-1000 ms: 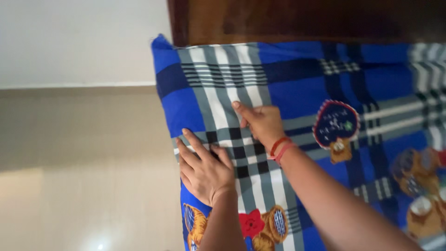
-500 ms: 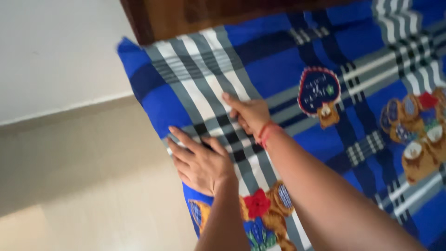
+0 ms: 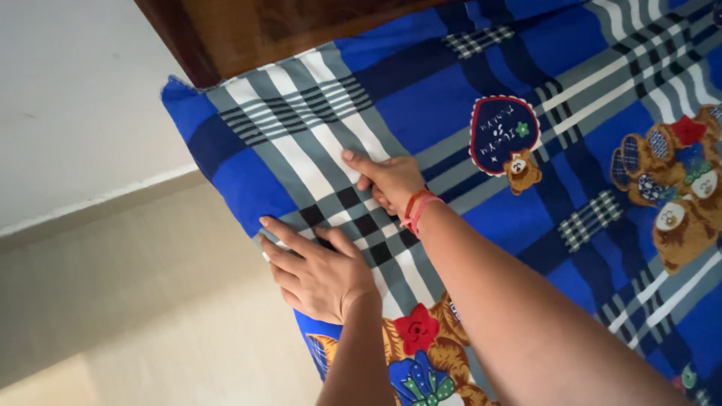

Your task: The person folds a blue plaid bed sheet with teddy bear graphics on a bed. They smooth the fabric, fold the edges inward, and tuck the corners under the mattress to secure the sheet.

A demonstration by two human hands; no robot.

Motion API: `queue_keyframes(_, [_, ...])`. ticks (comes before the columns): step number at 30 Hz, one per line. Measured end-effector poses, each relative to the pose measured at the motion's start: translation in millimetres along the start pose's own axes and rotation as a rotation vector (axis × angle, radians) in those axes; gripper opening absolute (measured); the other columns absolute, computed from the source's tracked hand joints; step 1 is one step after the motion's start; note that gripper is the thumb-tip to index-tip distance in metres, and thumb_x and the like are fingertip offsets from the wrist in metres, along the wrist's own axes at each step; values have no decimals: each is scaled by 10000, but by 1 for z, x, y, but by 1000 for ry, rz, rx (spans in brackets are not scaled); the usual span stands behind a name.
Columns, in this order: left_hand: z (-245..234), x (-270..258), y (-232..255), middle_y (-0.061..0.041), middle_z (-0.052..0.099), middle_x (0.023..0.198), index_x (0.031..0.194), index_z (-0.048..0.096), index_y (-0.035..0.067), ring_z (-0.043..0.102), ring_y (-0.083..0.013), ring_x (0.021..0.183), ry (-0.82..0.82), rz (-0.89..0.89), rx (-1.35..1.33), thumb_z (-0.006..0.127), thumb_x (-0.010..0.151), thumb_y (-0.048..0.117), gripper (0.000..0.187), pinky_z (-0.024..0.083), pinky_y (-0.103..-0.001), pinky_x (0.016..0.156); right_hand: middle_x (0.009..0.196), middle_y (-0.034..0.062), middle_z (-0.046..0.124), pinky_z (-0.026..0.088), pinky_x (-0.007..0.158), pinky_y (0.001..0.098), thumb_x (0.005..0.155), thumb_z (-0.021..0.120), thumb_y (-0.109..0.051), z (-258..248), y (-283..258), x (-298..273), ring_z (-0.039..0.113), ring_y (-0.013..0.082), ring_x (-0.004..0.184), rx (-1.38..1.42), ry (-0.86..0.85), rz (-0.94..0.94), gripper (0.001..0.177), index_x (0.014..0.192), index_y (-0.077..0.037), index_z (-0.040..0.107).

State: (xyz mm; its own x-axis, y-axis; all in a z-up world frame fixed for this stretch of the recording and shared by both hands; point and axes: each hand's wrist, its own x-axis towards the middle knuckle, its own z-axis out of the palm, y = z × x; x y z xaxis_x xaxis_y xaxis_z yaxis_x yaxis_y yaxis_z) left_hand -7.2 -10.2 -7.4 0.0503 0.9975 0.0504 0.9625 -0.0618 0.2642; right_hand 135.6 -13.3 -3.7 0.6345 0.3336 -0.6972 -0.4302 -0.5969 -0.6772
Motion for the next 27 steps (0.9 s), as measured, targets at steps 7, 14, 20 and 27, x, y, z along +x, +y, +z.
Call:
queue_keyframes(7, [-4,2,-1,-158,432,1558,1619,282,124,501,-334,1309,-82,7,-8,488,961,397,741,425,-473,1024,410,-11,400,186,322,277,734,828,-586,0,-5,8,301,83,309,15,-18,53,594,635,-49,591])
queue_keyframes(14, [-8,11,0,-178,471,1473,1568,328,104,505,-371,1257,-128,12,-24,568,870,420,803,419,-488,998,409,-11,386,156,324,279,721,842,-573,-1,-14,9,272,83,309,38,-23,204,598,625,-44,581])
queue_keyframes(20, [0,43,-18,-193,525,1205,1351,468,9,529,-397,1130,-141,37,-276,630,838,429,683,428,-497,937,395,5,402,184,313,277,749,833,-543,0,-23,4,311,94,296,61,-16,165,590,581,-42,570])
queue_keyframes(27, [25,188,-51,-265,536,1343,1352,510,-43,510,-446,1259,-124,294,-562,593,1018,288,477,404,-507,1061,400,38,486,261,311,252,803,824,-469,10,-18,-7,429,108,308,70,106,131,552,562,-21,608])
